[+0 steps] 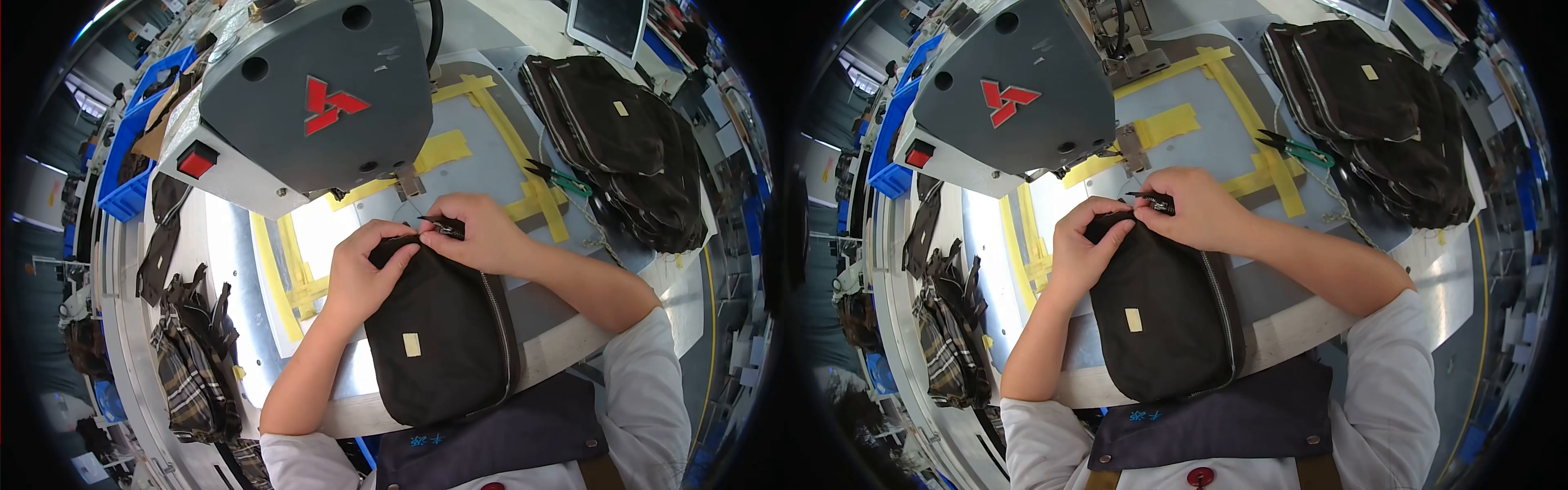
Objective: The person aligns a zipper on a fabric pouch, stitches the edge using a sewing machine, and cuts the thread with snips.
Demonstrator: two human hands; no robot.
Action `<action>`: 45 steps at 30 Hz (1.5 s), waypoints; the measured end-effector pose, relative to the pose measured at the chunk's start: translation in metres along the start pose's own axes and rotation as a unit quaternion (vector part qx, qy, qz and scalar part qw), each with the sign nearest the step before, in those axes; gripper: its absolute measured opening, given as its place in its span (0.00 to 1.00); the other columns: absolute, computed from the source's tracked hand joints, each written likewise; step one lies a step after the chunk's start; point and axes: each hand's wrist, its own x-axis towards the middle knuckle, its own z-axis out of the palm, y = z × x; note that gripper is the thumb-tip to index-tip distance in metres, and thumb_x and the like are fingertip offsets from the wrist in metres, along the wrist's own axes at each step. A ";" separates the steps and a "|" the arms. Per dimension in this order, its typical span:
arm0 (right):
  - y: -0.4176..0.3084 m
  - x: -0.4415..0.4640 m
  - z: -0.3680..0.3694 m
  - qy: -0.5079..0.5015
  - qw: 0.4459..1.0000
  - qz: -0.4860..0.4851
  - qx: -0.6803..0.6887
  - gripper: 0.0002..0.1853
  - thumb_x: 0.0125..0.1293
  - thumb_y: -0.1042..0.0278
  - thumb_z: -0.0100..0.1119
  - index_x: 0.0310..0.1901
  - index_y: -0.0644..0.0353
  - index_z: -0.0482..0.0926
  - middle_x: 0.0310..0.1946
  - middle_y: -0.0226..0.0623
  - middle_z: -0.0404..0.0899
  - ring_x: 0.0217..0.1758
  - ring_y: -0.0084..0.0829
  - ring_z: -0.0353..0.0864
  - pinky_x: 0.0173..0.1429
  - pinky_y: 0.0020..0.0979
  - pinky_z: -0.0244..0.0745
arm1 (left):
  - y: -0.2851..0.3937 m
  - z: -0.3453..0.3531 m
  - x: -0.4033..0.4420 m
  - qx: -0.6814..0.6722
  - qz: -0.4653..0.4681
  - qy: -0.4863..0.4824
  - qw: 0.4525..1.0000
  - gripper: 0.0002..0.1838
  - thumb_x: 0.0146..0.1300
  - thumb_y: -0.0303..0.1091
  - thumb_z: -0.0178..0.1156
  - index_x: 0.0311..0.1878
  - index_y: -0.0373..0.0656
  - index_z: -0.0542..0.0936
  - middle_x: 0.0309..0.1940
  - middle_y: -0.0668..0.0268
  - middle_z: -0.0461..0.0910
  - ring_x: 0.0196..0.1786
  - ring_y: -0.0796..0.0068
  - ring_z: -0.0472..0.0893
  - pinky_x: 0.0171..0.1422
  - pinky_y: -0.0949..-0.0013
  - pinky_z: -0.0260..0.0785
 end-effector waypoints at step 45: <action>0.006 0.004 0.007 0.061 0.998 -0.010 0.001 0.07 0.61 0.70 0.61 0.38 0.62 0.83 0.33 0.35 0.80 0.34 0.27 0.78 0.38 0.27 0.72 | -0.010 0.002 0.004 -0.054 -0.081 -0.006 0.995 0.11 0.57 0.26 0.66 0.43 0.37 0.80 0.36 0.64 0.83 0.39 0.78 0.80 0.47 0.75 0.70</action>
